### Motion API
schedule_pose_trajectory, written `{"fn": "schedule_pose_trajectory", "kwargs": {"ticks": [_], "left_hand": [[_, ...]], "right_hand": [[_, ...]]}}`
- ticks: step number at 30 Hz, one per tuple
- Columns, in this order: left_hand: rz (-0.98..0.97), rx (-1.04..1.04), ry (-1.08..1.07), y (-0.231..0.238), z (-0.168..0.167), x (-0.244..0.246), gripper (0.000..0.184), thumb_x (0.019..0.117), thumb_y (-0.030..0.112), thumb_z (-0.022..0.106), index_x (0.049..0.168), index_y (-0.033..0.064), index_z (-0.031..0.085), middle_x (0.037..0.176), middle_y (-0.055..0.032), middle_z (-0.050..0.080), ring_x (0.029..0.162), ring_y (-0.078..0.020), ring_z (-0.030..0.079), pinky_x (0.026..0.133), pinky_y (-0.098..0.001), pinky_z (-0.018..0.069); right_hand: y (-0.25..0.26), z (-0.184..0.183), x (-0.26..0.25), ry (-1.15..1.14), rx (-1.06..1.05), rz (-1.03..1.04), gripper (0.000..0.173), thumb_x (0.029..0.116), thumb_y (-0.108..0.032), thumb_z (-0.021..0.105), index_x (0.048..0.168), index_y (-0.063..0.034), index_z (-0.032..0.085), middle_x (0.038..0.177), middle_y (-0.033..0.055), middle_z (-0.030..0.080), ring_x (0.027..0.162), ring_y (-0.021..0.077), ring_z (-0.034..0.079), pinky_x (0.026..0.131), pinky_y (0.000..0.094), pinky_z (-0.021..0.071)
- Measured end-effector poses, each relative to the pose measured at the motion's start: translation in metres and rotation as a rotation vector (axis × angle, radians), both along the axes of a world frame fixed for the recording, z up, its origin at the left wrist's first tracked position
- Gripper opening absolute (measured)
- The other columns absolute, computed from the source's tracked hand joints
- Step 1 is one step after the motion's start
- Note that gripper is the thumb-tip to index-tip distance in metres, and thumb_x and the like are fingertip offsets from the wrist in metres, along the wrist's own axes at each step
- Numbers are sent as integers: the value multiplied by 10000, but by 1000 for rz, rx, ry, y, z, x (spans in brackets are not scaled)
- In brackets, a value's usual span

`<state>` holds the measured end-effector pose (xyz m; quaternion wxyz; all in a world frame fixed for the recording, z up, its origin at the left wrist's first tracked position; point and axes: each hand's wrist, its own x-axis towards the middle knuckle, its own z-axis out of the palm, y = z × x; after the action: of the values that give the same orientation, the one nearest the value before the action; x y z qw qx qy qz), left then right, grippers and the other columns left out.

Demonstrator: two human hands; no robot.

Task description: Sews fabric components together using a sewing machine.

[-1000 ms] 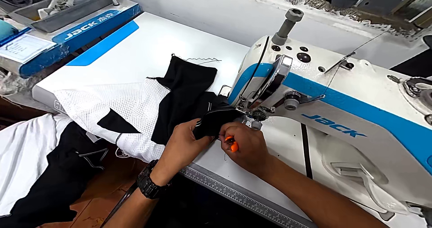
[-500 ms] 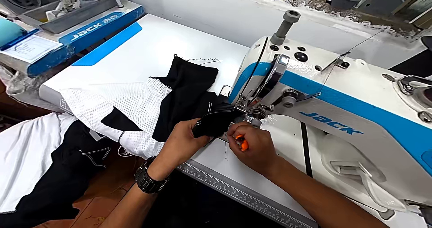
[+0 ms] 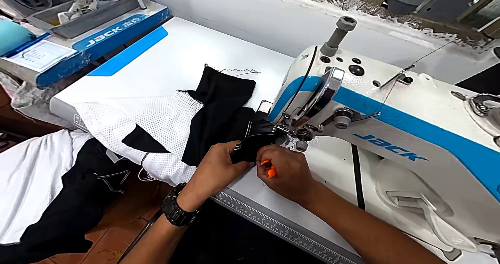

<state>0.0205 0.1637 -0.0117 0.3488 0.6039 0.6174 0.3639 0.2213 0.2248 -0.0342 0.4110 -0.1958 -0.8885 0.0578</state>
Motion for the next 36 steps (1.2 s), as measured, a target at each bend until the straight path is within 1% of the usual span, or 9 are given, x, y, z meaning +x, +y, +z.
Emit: {"fn": "schedule_pose_trajectory", "kwargs": {"ticks": [7, 10, 13, 16, 19, 24, 30, 34, 36], "left_hand": [[47, -5, -18, 1, -1, -2, 93, 850, 174, 794, 927, 203, 750, 757, 71, 725, 672, -46, 681, 580, -295, 571], [37, -15, -29, 2, -1, -2, 99, 851, 168, 798, 935, 197, 754, 763, 67, 731, 678, -49, 685, 588, -297, 576], [36, -23, -43, 2, -1, -2, 94, 855, 175, 798, 934, 195, 751, 761, 61, 729, 669, -55, 682, 581, -300, 574], [34, -25, -47, 2, -1, -3, 89, 857, 191, 798, 933, 200, 753, 762, 66, 730, 674, -50, 684, 586, -296, 575], [34, -27, -50, 2, 1, -4, 86, 857, 191, 796, 934, 204, 759, 765, 70, 731, 683, -51, 687, 591, -295, 576], [38, -40, -64, 3, 0, -4, 72, 872, 201, 795, 932, 200, 754, 747, 60, 722, 651, -61, 673, 556, -299, 556], [44, -41, -61, 3, 2, -4, 70, 874, 218, 795, 930, 209, 754, 741, 64, 718, 654, -57, 672, 564, -307, 557], [47, -19, -61, 2, 1, -2, 61, 878, 212, 788, 924, 198, 749, 730, 60, 712, 643, -62, 666, 552, -307, 549], [47, -24, -58, 2, 2, -2, 64, 881, 202, 783, 937, 201, 752, 741, 62, 718, 653, -58, 671, 561, -306, 554]], "right_hand": [[10, -3, 40, -52, 58, -168, 70, 811, -137, 679, 825, -74, 651, 749, 58, 656, 624, 168, 635, 483, 311, 491], [10, -5, 40, -25, 37, -161, 82, 828, -149, 677, 796, -90, 631, 750, 44, 652, 627, 146, 624, 489, 290, 484], [6, -2, 31, -14, 58, -120, 148, 833, -235, 667, 882, -100, 630, 823, 39, 678, 697, 130, 650, 526, 272, 503], [1, 2, 25, -71, 56, -131, 393, 819, -409, 733, 1053, -96, 695, 1019, 64, 721, 824, 136, 694, 574, 274, 540], [0, 1, 19, -154, 66, -185, 484, 816, -517, 765, 1068, -105, 739, 1075, 63, 706, 781, 148, 680, 517, 292, 516], [-1, 3, 20, -196, 83, -150, 120, 896, -160, 666, 966, -109, 749, 1077, 65, 709, 735, 176, 677, 504, 311, 522], [3, -1, 25, -97, -151, -83, 108, 919, -141, 624, 946, -104, 722, 1101, 44, 695, 859, 121, 686, 636, 298, 577], [3, 1, 14, 54, -400, 115, 107, 958, -104, 594, 893, -58, 666, 1102, 46, 684, 921, 65, 665, 758, 219, 581], [6, 0, 11, 62, -442, 193, 99, 968, -89, 568, 908, -55, 640, 1095, 43, 676, 927, 56, 660, 758, 204, 576]]}}
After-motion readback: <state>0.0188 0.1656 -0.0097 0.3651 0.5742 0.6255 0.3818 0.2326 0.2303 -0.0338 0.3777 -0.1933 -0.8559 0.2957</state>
